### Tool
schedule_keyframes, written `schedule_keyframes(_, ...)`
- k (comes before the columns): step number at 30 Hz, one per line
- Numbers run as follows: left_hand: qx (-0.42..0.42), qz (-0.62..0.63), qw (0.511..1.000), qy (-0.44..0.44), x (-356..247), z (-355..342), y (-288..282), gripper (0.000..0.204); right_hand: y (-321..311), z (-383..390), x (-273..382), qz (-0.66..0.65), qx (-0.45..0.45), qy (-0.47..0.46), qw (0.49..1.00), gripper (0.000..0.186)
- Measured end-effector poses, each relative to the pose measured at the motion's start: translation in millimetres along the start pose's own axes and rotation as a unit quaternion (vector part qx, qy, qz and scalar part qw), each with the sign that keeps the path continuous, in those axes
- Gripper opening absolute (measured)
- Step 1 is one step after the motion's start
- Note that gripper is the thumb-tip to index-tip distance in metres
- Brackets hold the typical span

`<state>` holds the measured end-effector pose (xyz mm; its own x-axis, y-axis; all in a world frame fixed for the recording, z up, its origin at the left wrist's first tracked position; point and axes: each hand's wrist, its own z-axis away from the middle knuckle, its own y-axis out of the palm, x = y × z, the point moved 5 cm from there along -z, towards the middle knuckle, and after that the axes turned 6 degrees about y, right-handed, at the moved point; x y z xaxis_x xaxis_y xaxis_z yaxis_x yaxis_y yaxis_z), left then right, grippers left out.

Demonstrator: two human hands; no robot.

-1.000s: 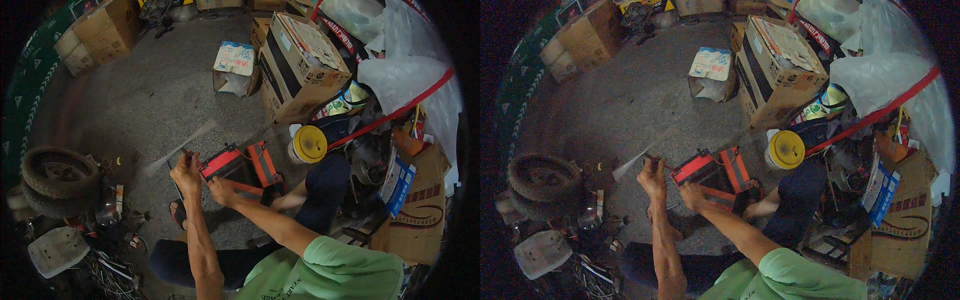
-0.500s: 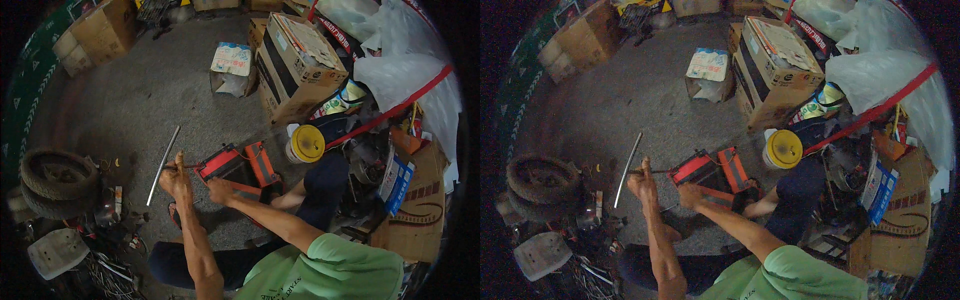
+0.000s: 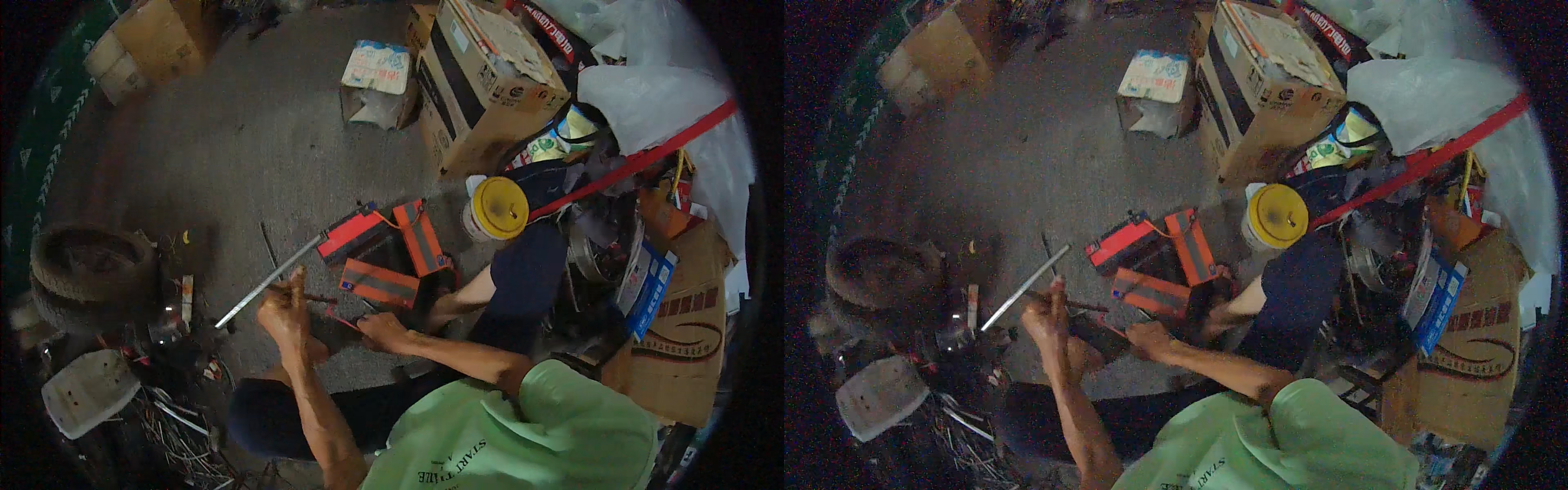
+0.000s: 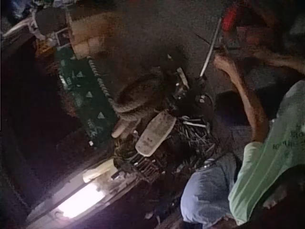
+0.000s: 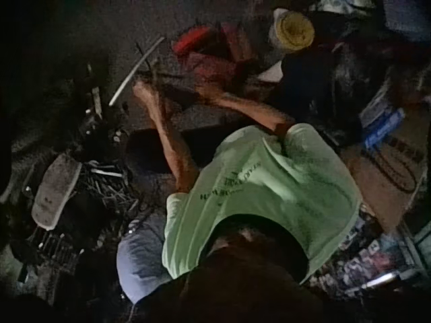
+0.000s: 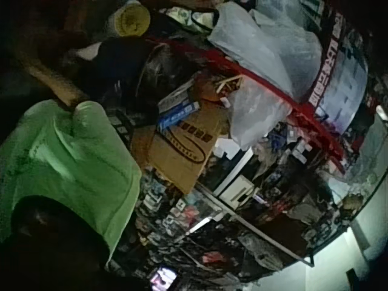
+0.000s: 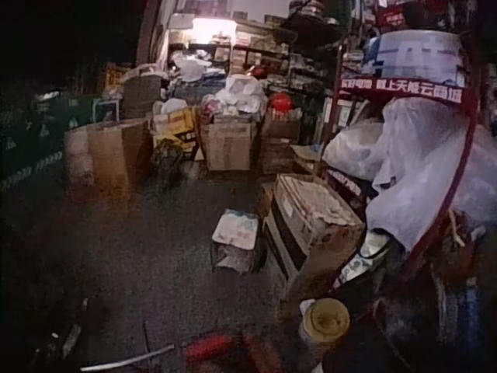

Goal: The person sits on the floor and uses a metal file to sharpen the edges of several metal rods. They hold the rods in one hand and file them with the other, occasionally switching between different rods and adjusting their grip.

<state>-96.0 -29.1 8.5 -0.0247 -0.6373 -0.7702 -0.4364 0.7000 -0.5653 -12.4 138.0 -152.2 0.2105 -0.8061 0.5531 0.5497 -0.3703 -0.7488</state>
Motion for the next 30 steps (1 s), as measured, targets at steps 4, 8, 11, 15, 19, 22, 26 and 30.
schedule_keyframes(4,0.105,-0.012,0.991,-0.08,43.0,58.7,26.5,0.03,43.0,9.1,-38.6,0.017,0.043,0.055,0.997,0.022)
schedule_keyframes(8,0.153,0.131,0.976,-0.081,85.1,92.0,54.2,0.032,60.2,20.9,-63.7,0.056,0.006,0.079,0.995,0.018)
schedule_keyframes(11,0.206,0.022,0.974,-0.089,75.4,101.3,47.2,0.032,68.9,23.4,-77.9,0.043,0.019,0.115,0.992,0.019)
schedule_keyframes(15,0.205,0.005,0.975,-0.087,84.2,102.9,43.9,0.042,67.8,27.7,-79.8,-0.007,0.046,0.121,0.992,0.017)
schedule_keyframes(19,0.177,-0.039,0.982,-0.052,70.6,88.9,44.5,0.044,58.8,30.2,-87.4,0.025,0.118,0.136,0.983,0.014)
schedule_keyframes(22,0.167,-0.072,0.983,-0.005,58.9,82.2,48.5,0.035,34.4,38.5,-84.6,-0.016,0.14,0.129,0.982,0.015)
schedule_keyframes(26,0.198,-0.142,0.968,0.068,0.9,72.4,47.0,0.022,-90.2,67.1,-64.6,-0.378,-0.111,0.118,0.911,0.032)
schedule_keyframes(30,0.352,-0.252,0.879,0.197,-60.4,67.0,75.3,0.02,-220.4,100.0,-21.3,-0.452,-0.204,0.07,0.865,0.034)
